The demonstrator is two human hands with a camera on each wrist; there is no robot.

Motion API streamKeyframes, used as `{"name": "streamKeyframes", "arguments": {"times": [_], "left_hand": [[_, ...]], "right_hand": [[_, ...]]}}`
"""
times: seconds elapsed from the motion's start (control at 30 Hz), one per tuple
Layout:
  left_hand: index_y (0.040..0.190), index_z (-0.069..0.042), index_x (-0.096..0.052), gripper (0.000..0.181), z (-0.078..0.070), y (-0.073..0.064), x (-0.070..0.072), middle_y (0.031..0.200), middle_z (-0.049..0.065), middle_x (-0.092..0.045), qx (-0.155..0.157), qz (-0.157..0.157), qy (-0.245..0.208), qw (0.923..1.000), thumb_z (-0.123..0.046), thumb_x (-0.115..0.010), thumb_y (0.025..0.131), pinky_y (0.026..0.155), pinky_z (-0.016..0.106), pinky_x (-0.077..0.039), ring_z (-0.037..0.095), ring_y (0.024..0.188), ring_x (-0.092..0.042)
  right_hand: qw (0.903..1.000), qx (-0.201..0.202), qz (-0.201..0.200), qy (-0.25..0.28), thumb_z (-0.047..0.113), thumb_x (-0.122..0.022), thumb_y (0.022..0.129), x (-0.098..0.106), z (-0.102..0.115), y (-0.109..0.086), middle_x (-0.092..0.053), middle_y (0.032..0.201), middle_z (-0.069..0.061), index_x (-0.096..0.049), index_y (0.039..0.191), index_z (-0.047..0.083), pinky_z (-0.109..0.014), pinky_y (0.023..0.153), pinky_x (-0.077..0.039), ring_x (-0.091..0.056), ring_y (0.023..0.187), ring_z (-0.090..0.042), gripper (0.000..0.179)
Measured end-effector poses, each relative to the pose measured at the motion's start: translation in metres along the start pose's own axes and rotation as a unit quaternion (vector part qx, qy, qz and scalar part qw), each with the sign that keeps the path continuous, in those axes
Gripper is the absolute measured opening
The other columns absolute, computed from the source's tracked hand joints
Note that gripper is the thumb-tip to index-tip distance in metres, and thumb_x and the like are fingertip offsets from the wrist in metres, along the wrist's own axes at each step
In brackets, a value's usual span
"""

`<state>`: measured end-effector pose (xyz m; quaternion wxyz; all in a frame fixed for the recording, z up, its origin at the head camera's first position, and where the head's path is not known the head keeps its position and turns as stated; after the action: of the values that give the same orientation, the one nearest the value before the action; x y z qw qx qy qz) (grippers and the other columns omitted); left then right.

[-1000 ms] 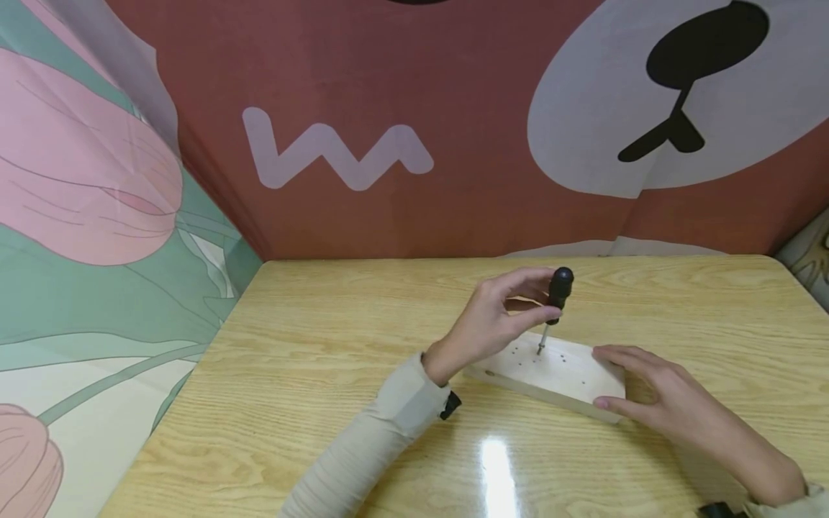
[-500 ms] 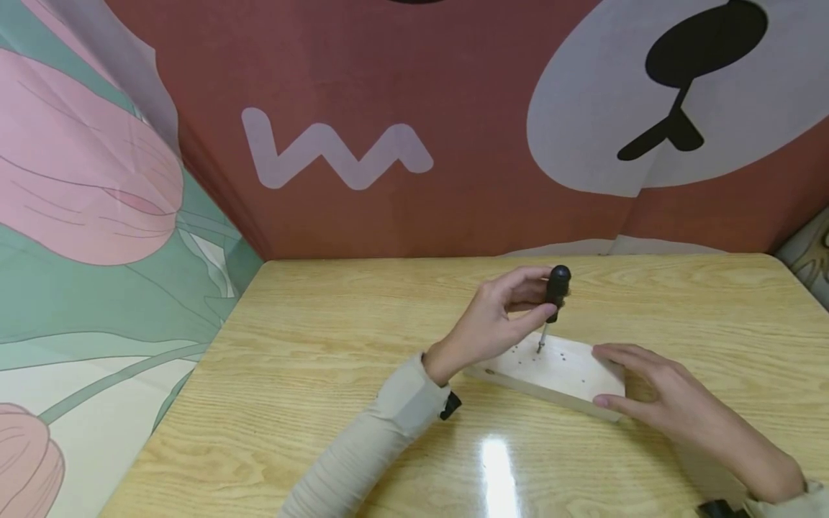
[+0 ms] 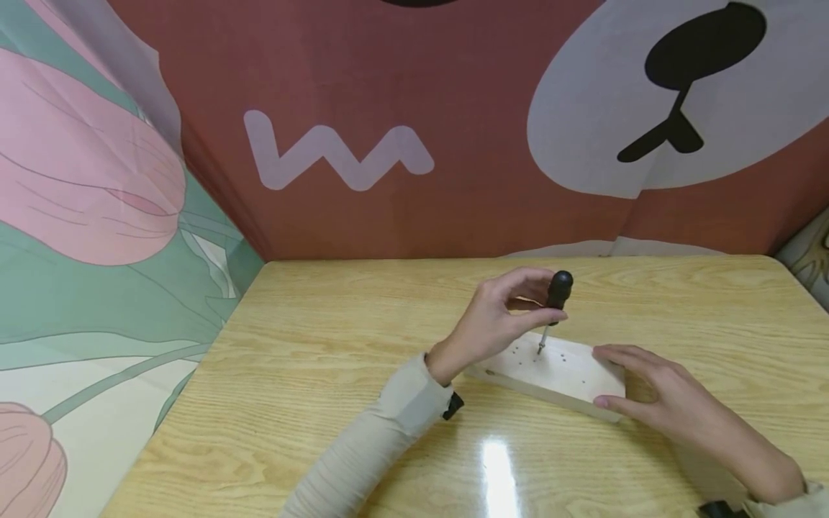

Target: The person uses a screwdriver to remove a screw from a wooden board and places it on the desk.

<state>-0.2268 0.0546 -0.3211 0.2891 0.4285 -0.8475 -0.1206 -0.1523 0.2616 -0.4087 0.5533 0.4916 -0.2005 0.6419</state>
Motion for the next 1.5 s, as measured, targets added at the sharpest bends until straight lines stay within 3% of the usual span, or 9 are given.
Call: {"name": "streamKeyframes", "arguments": {"times": [0.17, 0.37, 0.53, 0.63, 0.97, 1.2, 1.3, 1.43, 1.5], "left_hand": [[0.129, -0.002, -0.062, 0.036, 0.0014, -0.002, -0.0009, 0.117, 0.015, -0.072, -0.003, 0.006, 0.005, 1.0, -0.009, -0.067, 0.094, 0.086, 0.017, -0.057, 0.013, 0.099, -0.072], [0.134, -0.003, -0.058, 0.036, 0.0037, -0.0065, 0.0009, 0.124, 0.016, -0.069, 0.008, 0.024, -0.013, 0.9996, -0.009, -0.06, 0.099, 0.092, 0.019, -0.056, 0.014, 0.108, -0.07], [0.136, 0.001, -0.056, 0.039, 0.0025, -0.0074, 0.0025, 0.123, 0.021, -0.068, 0.003, 0.037, -0.018, 0.9991, -0.002, -0.061, 0.097, 0.092, 0.019, -0.056, 0.021, 0.107, -0.07], [0.134, 0.001, -0.057, 0.04, 0.0025, -0.0069, 0.0031, 0.12, 0.02, -0.07, 0.002, 0.037, -0.01, 0.9993, -0.002, -0.064, 0.095, 0.091, 0.019, -0.057, 0.019, 0.104, -0.071], [0.129, -0.002, -0.063, 0.035, 0.0034, -0.0057, 0.003, 0.118, 0.015, -0.072, -0.002, 0.019, -0.006, 0.9998, -0.008, -0.068, 0.094, 0.086, 0.02, -0.058, 0.01, 0.098, -0.072], [0.13, -0.001, -0.062, 0.035, 0.0014, -0.0054, 0.0033, 0.12, 0.017, -0.071, 0.008, 0.017, -0.009, 0.9998, -0.007, -0.065, 0.096, 0.088, 0.019, -0.058, 0.013, 0.101, -0.071], [0.13, -0.001, -0.062, 0.036, 0.0012, -0.0051, 0.0033, 0.12, 0.017, -0.07, 0.015, 0.018, -0.018, 0.9996, -0.006, -0.066, 0.095, 0.089, 0.019, -0.057, 0.015, 0.103, -0.07], [0.129, -0.002, -0.062, 0.037, 0.0014, -0.0046, 0.0033, 0.117, 0.017, -0.071, 0.016, 0.017, -0.016, 0.9996, -0.006, -0.069, 0.093, 0.089, 0.019, -0.057, 0.013, 0.101, -0.07], [0.129, -0.002, -0.062, 0.038, 0.0018, -0.0039, 0.0033, 0.116, 0.016, -0.071, 0.015, 0.013, -0.01, 0.9998, -0.006, -0.07, 0.092, 0.089, 0.019, -0.057, 0.012, 0.099, -0.07]], "right_hand": [[0.9999, -0.003, 0.007, 0.012, 0.031, -0.087, 0.074, -0.001, -0.0004, -0.0008, -0.065, 0.128, -0.016, -0.065, 0.128, 0.006, -0.057, 0.086, -0.052, -0.061, 0.113, -0.041, 0.064], [1.0, -0.002, 0.0, 0.0, 0.032, -0.088, 0.072, -0.0017, -0.0006, -0.0013, -0.066, 0.128, -0.013, -0.066, 0.127, 0.008, -0.042, 0.084, -0.056, -0.061, 0.111, -0.037, 0.064], [0.9999, 0.004, -0.012, 0.003, 0.032, -0.089, 0.071, -0.0011, -0.0011, -0.0022, -0.067, 0.126, -0.011, -0.067, 0.126, 0.009, -0.005, 0.089, -0.043, -0.062, 0.11, -0.034, 0.063], [0.9998, 0.009, -0.019, 0.006, 0.031, -0.089, 0.07, -0.0009, -0.001, -0.0029, -0.068, 0.125, -0.01, -0.068, 0.125, 0.01, 0.006, 0.088, -0.029, -0.062, 0.109, -0.031, 0.063], [0.9999, 0.008, -0.013, -0.001, 0.032, -0.089, 0.071, -0.0005, -0.0011, -0.0023, -0.067, 0.126, -0.009, -0.067, 0.126, 0.012, -0.004, 0.086, -0.04, -0.062, 0.109, -0.033, 0.063], [1.0, 0.0, -0.005, -0.006, 0.033, -0.088, 0.072, -0.0005, -0.0014, -0.0014, -0.067, 0.127, -0.01, -0.067, 0.127, 0.012, -0.031, 0.084, -0.054, -0.061, 0.11, -0.035, 0.063], [1.0, -0.001, -0.007, -0.007, 0.034, -0.088, 0.072, -0.0005, -0.0018, -0.0015, -0.067, 0.127, -0.01, -0.067, 0.127, 0.012, -0.026, 0.086, -0.053, -0.061, 0.11, -0.034, 0.063], [0.9999, -0.002, -0.007, -0.008, 0.034, -0.088, 0.072, -0.0004, -0.0015, -0.0012, -0.067, 0.126, -0.01, -0.067, 0.126, 0.011, -0.029, 0.086, -0.054, -0.062, 0.11, -0.034, 0.063], [1.0, -0.005, -0.004, -0.007, 0.034, -0.088, 0.072, -0.0005, -0.0014, -0.0009, -0.067, 0.127, -0.011, -0.067, 0.126, 0.011, -0.04, 0.086, -0.055, -0.061, 0.111, -0.035, 0.063]]}}
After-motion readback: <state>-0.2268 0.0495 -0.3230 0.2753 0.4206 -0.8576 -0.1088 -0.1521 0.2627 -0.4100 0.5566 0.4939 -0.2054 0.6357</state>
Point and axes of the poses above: each hand's wrist, its own y-axis towards the middle knuckle, its own x-axis out of the back of the hand, z = x × y, the point moved 5 cm from there along y, towards the middle knuckle
